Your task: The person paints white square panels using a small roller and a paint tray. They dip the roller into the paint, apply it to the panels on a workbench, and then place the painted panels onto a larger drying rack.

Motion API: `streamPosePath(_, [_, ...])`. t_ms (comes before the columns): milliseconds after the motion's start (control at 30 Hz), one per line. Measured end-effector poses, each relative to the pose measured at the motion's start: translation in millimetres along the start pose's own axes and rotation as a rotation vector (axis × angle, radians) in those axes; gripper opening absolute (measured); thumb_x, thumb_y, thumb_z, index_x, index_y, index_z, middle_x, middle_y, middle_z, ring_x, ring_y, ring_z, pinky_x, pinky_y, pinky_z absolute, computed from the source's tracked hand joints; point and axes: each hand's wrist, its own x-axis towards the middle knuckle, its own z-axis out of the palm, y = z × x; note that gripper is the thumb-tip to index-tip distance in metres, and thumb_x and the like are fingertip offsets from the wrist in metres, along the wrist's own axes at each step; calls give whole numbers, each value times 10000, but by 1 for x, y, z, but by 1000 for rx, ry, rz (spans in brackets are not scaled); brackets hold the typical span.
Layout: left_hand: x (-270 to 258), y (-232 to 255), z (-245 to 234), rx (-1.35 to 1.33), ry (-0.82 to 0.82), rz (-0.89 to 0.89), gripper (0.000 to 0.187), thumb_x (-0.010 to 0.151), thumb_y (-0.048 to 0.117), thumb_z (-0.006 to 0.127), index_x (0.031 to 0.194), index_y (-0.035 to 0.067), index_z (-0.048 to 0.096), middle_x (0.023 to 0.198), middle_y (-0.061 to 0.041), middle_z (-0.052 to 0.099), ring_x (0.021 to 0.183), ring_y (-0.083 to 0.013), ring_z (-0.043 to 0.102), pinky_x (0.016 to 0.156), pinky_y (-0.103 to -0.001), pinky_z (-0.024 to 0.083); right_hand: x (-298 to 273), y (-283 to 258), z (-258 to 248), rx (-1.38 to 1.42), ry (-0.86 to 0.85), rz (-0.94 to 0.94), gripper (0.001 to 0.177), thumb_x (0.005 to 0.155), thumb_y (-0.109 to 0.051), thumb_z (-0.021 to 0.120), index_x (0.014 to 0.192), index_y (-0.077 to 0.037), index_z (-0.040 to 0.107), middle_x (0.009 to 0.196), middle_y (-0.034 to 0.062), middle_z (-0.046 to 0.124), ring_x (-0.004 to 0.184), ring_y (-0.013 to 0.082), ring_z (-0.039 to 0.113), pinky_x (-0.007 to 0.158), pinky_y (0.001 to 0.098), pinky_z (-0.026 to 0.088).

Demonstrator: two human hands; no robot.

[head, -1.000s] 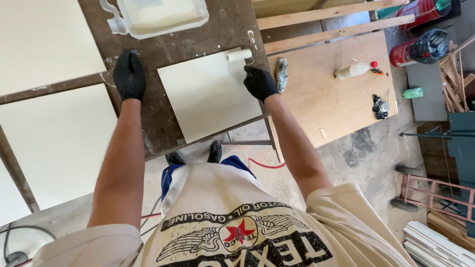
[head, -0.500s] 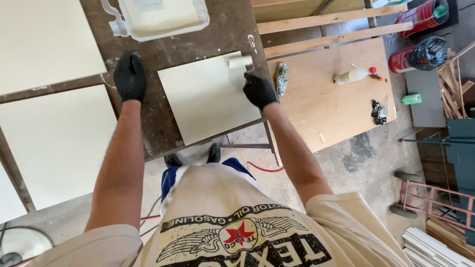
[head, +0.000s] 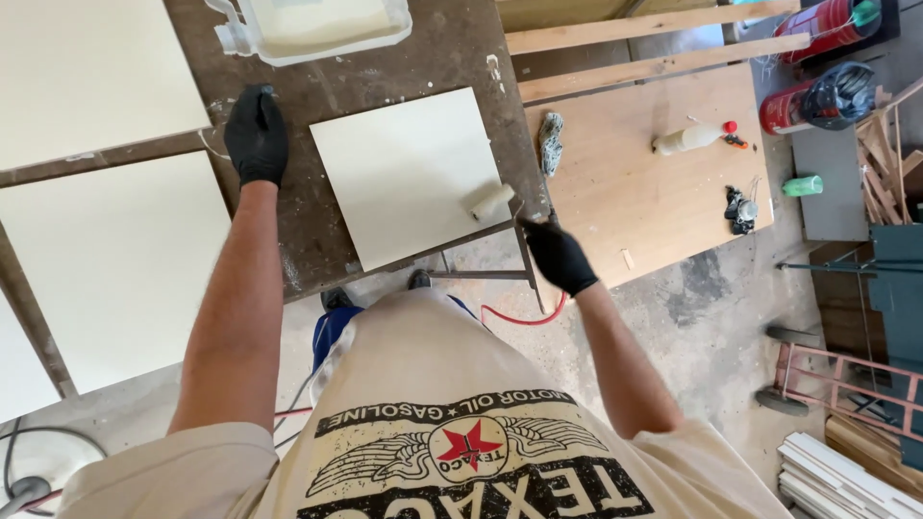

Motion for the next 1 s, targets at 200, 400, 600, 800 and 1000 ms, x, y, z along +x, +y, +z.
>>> streamPosePath(200, [-3, -9, 6, 21, -14, -9, 417, 1165, 290, 447, 1170, 43, 783, 1116, -148, 777, 1004, -342, 726, 907, -441, 554, 62, 68, -77, -184, -291, -208, 339, 1043, -359, 595, 1369, -348, 689, 1009, -39, 747, 915, 170, 696, 809, 307, 557])
streamPosePath(400, [3, 8, -5, -18, 7, 9, 377, 1159, 265, 448, 1130, 48, 756, 1050, -137, 767, 936, -318, 725, 840, -410, 564, 141, -30, -68, 169, -1127, 234, 542, 1081, -328, 256, 1620, -319, 198, 1718, -110, 142, 1568, 23, 103, 1297, 306, 154])
streamPosePath(600, [2, 6, -5, -50, 24, 47, 342, 1158, 240, 457, 1147, 53, 742, 1062, -136, 756, 942, -327, 722, 826, -423, 567, 139, -53, -128, -76, -785, 193, 488, 989, -569, 467, 1395, -342, 617, 1454, -26, 601, 1317, 203, 551, 1156, 343, 408])
streamPosePath(800, [1, 4, -4, -60, 24, 3, 352, 1156, 252, 466, 1147, 47, 753, 1067, -139, 764, 960, -321, 725, 871, -414, 559, 132, -115, -136, 202, -800, 445, 655, 929, -536, 588, 1464, -164, 527, 1284, -38, 728, 1190, 107, 674, 997, 231, 539])
streamPosePath(1000, [-4, -9, 6, 12, 4, -18, 430, 1168, 304, 436, 1169, 39, 775, 1103, -159, 776, 993, -349, 724, 899, -452, 551, 126, -62, -154, -39, -764, 323, 552, 984, -588, 456, 1397, -257, 613, 1404, 32, 642, 1271, 234, 601, 1126, 370, 451])
